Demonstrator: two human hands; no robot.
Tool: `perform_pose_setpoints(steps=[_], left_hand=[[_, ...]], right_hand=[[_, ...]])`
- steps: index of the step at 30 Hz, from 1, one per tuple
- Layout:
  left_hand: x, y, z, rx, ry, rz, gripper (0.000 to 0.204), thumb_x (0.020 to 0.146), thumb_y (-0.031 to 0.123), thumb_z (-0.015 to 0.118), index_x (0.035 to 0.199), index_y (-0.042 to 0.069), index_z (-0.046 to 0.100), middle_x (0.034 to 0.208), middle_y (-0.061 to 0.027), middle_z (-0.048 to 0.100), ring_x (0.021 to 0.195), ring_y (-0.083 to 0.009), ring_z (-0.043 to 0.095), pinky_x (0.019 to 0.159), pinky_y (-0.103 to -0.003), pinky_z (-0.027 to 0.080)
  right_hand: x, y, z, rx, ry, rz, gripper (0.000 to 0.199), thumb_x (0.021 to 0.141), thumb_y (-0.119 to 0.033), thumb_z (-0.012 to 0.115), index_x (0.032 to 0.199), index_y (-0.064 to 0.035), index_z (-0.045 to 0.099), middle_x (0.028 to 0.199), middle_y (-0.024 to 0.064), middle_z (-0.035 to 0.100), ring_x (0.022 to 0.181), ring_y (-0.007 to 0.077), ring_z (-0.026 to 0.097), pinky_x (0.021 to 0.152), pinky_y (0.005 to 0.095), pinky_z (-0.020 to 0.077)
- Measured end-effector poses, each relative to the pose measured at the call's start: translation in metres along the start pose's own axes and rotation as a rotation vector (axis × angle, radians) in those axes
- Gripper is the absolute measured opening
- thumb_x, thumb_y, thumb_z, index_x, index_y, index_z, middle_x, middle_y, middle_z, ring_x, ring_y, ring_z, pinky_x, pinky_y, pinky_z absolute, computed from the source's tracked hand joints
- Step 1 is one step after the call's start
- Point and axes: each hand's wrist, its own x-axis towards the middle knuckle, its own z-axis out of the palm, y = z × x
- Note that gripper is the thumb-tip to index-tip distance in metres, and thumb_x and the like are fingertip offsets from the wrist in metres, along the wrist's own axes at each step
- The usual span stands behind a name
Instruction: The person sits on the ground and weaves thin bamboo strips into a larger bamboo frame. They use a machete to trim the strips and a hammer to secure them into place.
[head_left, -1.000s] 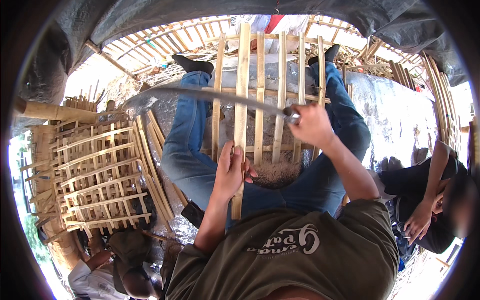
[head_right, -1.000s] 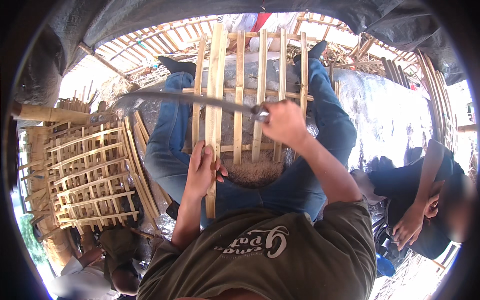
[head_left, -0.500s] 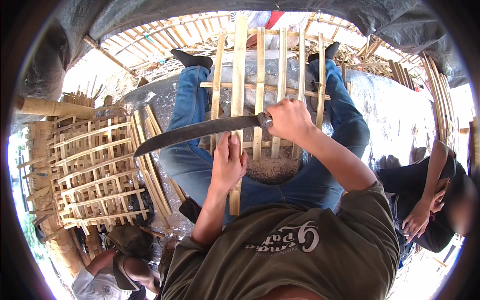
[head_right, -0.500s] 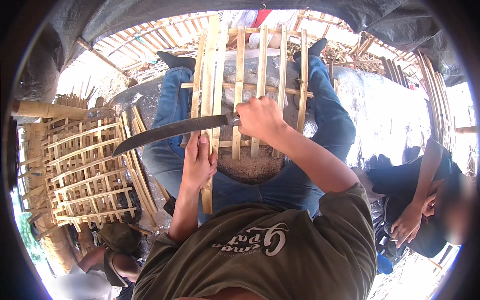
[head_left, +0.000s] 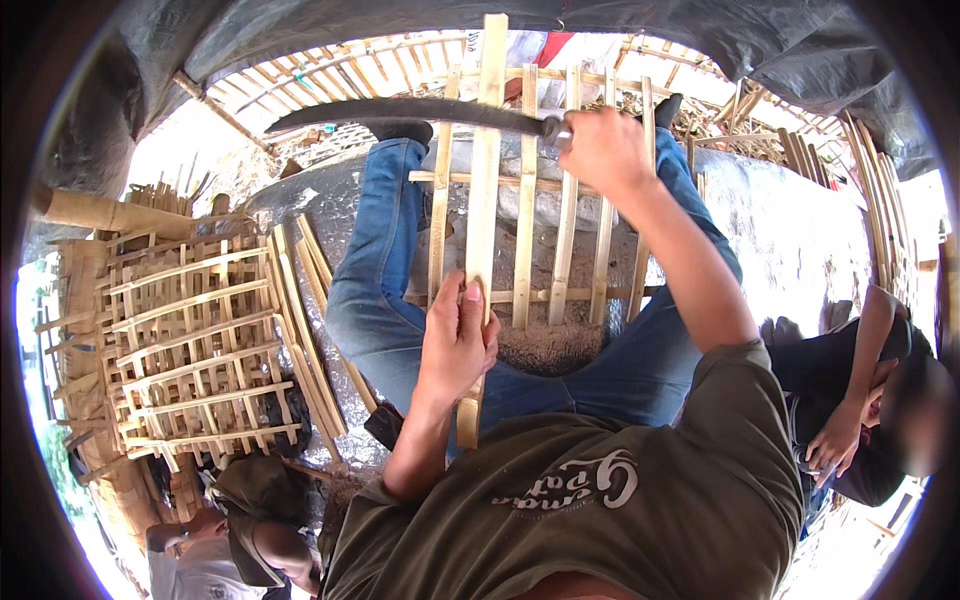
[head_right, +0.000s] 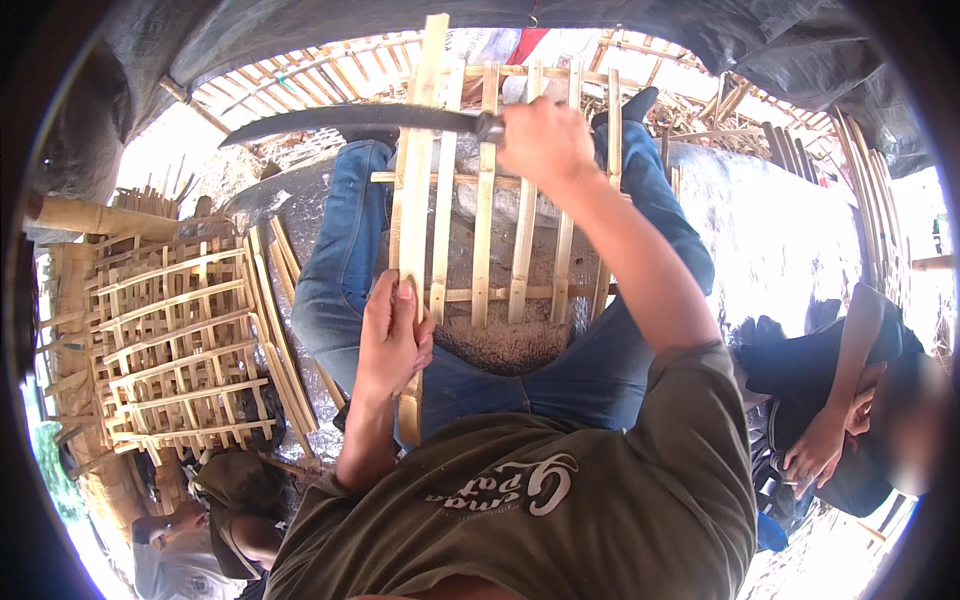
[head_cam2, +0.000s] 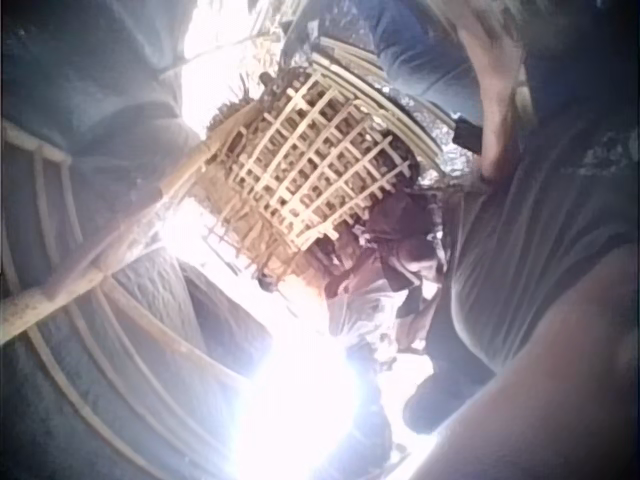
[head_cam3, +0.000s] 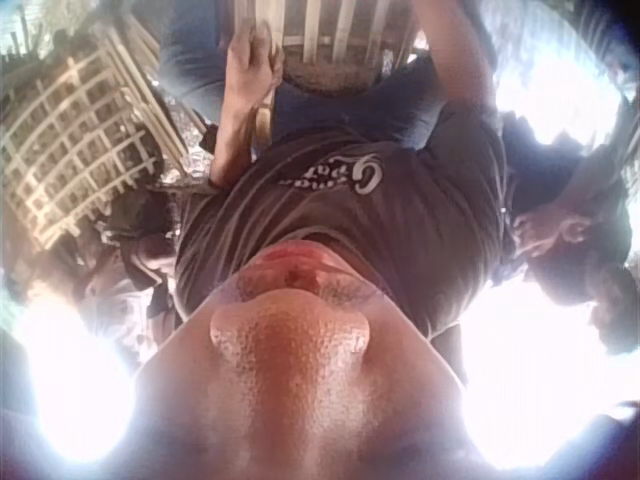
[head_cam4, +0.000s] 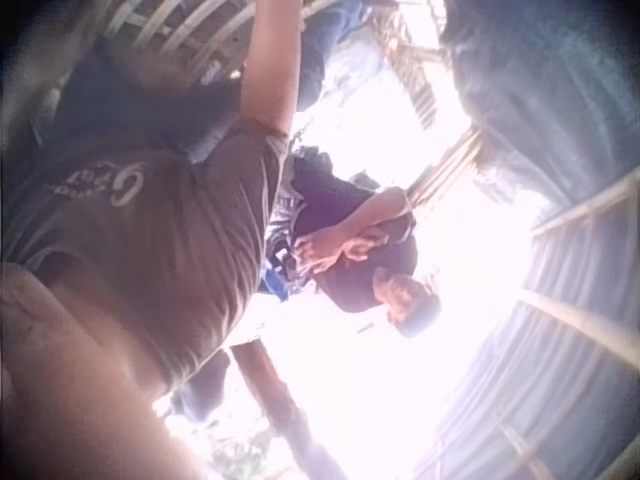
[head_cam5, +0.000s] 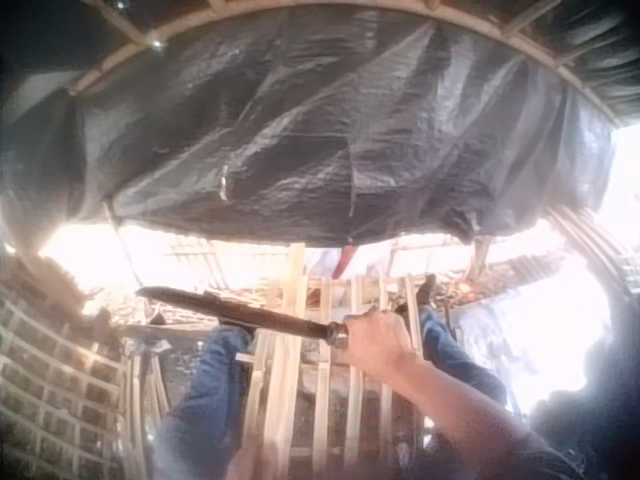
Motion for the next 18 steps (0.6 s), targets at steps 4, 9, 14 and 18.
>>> perform_pose_setpoints(steps=[4,9,14,18], left_hand=[[0.002,-0.009,-0.002,-0.036,-0.048,0.008,0.020,0.113,0.026,0.039,0.101,0.010,0.039,0.057,-0.0008,0.044,0.040,-0.0060,0.038,0.036,-0.025,0.029],[-0.006,0.000,-0.007,0.054,-0.120,0.023,0.021,0.113,0.026,0.038,0.109,0.006,0.043,0.057,-0.0008,0.043,0.040,-0.0063,0.039,0.037,-0.026,0.030],[-0.021,0.008,-0.009,0.068,-0.106,0.009,0.020,0.113,0.025,0.038,0.109,0.006,0.042,0.058,-0.0006,0.042,0.041,-0.0058,0.038,0.036,-0.025,0.030],[-0.020,0.007,-0.012,0.019,-0.093,0.050,0.021,0.113,0.024,0.038,0.110,0.004,0.044,0.059,-0.0011,0.044,0.041,-0.0063,0.040,0.037,-0.025,0.031]], right_hand=[[-0.005,-0.004,-0.013,0.034,-0.116,0.013,0.029,0.072,-0.016,0.069,0.099,-0.0092,0.076,0.081,0.0185,0.072,0.078,0.0326,0.074,0.076,0.0438,0.0622],[-0.021,0.000,-0.008,0.053,-0.042,-0.086,0.023,0.072,-0.016,0.067,0.093,-0.0124,0.077,0.076,0.0161,0.072,0.072,0.0312,0.074,0.071,0.0425,0.0629],[0.010,0.022,-0.024,0.022,0.033,0.049,0.027,0.075,-0.025,0.075,0.097,-0.0105,0.077,0.081,0.0166,0.072,0.080,0.0345,0.074,0.077,0.0433,0.0617],[0.028,0.026,-0.022,-0.003,0.064,0.044,0.027,0.075,-0.025,0.075,0.097,-0.0105,0.077,0.083,0.0174,0.073,0.082,0.0358,0.074,0.079,0.0444,0.0613]])
